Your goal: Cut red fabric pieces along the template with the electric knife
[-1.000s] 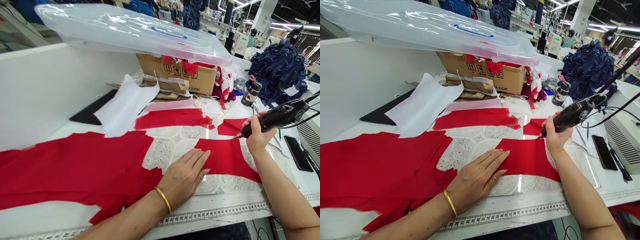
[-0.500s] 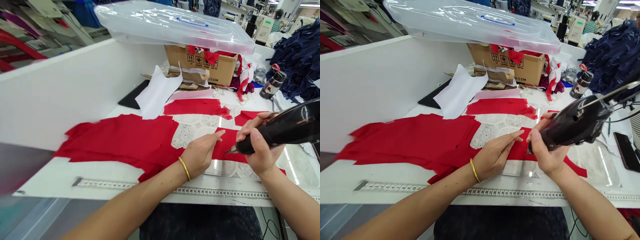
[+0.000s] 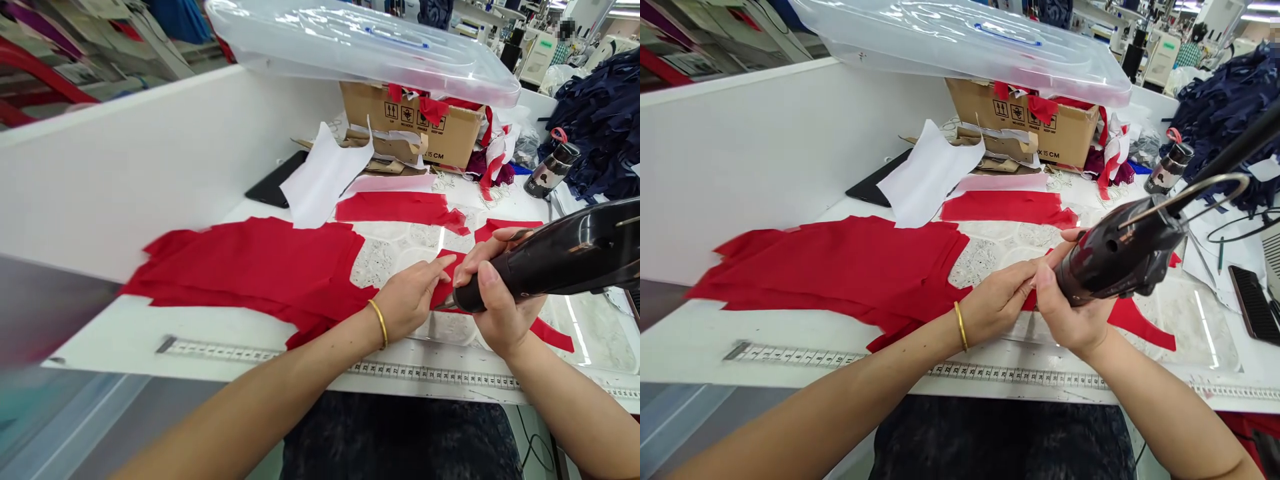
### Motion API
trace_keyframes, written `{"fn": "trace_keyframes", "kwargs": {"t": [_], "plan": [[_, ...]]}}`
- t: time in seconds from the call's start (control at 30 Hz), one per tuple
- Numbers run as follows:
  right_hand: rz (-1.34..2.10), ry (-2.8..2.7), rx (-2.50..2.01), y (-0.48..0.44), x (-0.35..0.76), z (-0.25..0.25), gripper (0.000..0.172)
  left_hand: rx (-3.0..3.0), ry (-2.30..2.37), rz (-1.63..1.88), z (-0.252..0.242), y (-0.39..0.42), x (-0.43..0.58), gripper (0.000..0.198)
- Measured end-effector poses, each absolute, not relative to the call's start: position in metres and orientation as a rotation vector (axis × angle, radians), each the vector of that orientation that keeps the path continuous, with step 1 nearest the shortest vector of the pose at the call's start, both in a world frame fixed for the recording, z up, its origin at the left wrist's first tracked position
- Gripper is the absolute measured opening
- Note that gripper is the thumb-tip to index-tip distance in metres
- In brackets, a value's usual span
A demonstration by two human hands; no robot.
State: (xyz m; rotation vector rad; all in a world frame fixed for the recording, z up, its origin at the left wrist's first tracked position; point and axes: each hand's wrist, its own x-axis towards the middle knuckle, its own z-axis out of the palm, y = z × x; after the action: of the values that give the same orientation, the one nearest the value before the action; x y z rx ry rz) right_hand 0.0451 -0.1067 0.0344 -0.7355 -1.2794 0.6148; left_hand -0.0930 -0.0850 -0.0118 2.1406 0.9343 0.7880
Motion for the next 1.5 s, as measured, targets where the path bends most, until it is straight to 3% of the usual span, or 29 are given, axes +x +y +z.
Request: {"fn": "trace_keyframes", "kwargs": {"t": [0.27, 0.4, 0.63, 1.07, 1.5], "plan": [[0.594, -1.284, -0.686, -0.106, 0.045, 0.033, 0.019, 2.144, 0.894, 0.924, -0.01, -0.084, -0.094, 0.043], [0.66, -1.282, -0.665, -0.112, 0.062, 0.042, 0.018, 2.304, 0.738, 1.041, -0.013, -0.086, -0.092, 0.051], [0.651, -1.247, -0.711, -0.115, 0.083, 0.044, 0.022, 2.47, 0.538, 0.921, -0.028, -0.089, -0.084, 0.063], [0.615, -1.203, -0.736, -0.113, 0.075, 0.039, 0.017, 2.45, 0.547, 0.86, -0.023, -0.09, -0.087, 0.056], [0.602, -1.211, -0.806, -0.121, 0.103, 0.043, 0.024, 2.379, 0.436, 0.891, -0.023, -0.092, -0.086, 0.056]]}}
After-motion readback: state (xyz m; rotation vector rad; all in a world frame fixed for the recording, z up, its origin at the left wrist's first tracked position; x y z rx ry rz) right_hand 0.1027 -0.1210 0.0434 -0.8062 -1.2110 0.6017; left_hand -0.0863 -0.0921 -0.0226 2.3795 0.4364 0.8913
